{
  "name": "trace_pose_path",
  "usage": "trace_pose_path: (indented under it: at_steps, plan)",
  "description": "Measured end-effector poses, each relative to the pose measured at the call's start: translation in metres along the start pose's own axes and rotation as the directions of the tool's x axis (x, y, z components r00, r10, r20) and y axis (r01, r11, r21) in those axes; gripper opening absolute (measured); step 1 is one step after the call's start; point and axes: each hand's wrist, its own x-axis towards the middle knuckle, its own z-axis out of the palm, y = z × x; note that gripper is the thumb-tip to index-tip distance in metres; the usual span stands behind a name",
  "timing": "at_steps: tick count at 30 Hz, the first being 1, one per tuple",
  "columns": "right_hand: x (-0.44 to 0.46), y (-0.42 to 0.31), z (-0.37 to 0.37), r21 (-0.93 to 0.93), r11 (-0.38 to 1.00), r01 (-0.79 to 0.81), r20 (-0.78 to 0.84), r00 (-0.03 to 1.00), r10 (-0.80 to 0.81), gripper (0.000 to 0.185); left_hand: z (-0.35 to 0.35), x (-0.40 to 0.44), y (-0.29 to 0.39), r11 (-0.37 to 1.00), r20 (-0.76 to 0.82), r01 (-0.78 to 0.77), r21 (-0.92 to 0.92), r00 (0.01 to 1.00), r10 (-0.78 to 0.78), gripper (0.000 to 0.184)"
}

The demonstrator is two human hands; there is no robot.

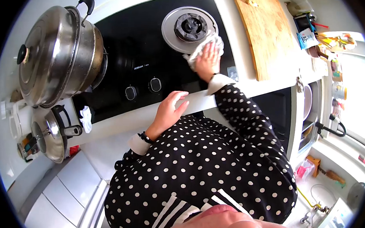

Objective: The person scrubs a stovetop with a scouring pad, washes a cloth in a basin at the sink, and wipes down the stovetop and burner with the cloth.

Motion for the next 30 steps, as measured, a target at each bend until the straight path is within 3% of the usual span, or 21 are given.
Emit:
trace_pose_path:
  at_steps: [2,6,8,9,11,12,16,20,22,24,28,30]
  plan:
    - [-0.023,-0.055,-0.017,0.197,0.977,-0.078,0.076,0.995,0.064,0.064,-0.005,-0.01,-0.005,0.999,0.013,-0.018,0.031,1.0,0.017,0.028]
    - [-0.05,-0.095,-0.024,0.323,0.946,0.032,0.044,0.998,-0.049,0.062,-0.017,-0.02,-0.013,0.996,0.025,-0.061,0.07,0.998,0.059,0.028]
    - [-0.052,-0.063,-0.028,0.24,0.961,0.138,-0.009,0.99,-0.14,0.058,-0.024,-0.022,-0.012,0.997,0.01,-0.058,0.049,0.998,0.058,0.027]
    - [-0.048,-0.04,-0.015,0.208,0.973,0.102,-0.077,0.993,-0.088,0.051,-0.028,-0.024,-0.008,0.998,0.001,-0.044,0.05,0.999,0.044,0.027]
    - [-0.029,0.008,-0.02,0.11,0.994,0.028,-0.05,0.998,-0.023,0.046,-0.034,-0.027,-0.009,0.997,-0.025,-0.043,0.064,0.999,0.044,0.027]
    - [-0.017,0.032,-0.006,0.133,0.988,-0.082,-0.087,0.992,0.094,0.043,-0.037,-0.03,-0.007,0.997,-0.04,-0.033,0.069,0.999,0.036,0.026]
    - [-0.032,0.007,-0.01,-0.009,0.975,-0.221,-0.083,0.972,0.219,0.046,-0.042,-0.035,-0.016,0.997,-0.045,-0.05,0.054,0.998,0.053,0.026]
    - [-0.089,-0.045,-0.045,0.342,0.94,0.005,0.042,0.999,-0.021,0.044,-0.039,-0.033,-0.019,0.998,0.014,-0.031,0.06,0.999,0.03,0.025]
    - [-0.088,0.012,0.015,0.377,0.918,0.128,-0.215,0.975,-0.048,0.043,-0.039,-0.029,-0.015,0.998,0.032,-0.05,0.028,0.998,0.049,0.026]
    - [-0.077,0.068,0.009,0.301,0.945,-0.126,-0.051,0.988,0.148,0.046,-0.039,-0.025,-0.011,0.999,0.03,-0.032,0.008,0.999,0.032,0.026]
    - [-0.071,0.044,-0.006,-0.048,0.959,-0.28,0.02,0.96,0.281,0.052,-0.034,-0.017,-0.006,0.992,-0.016,-0.087,0.094,0.996,0.088,0.025]
    - [-0.068,0.013,0.003,0.113,0.993,0.029,-0.058,0.998,-0.023,0.054,-0.032,-0.017,-0.001,0.993,-0.067,-0.07,0.096,0.995,0.077,0.026]
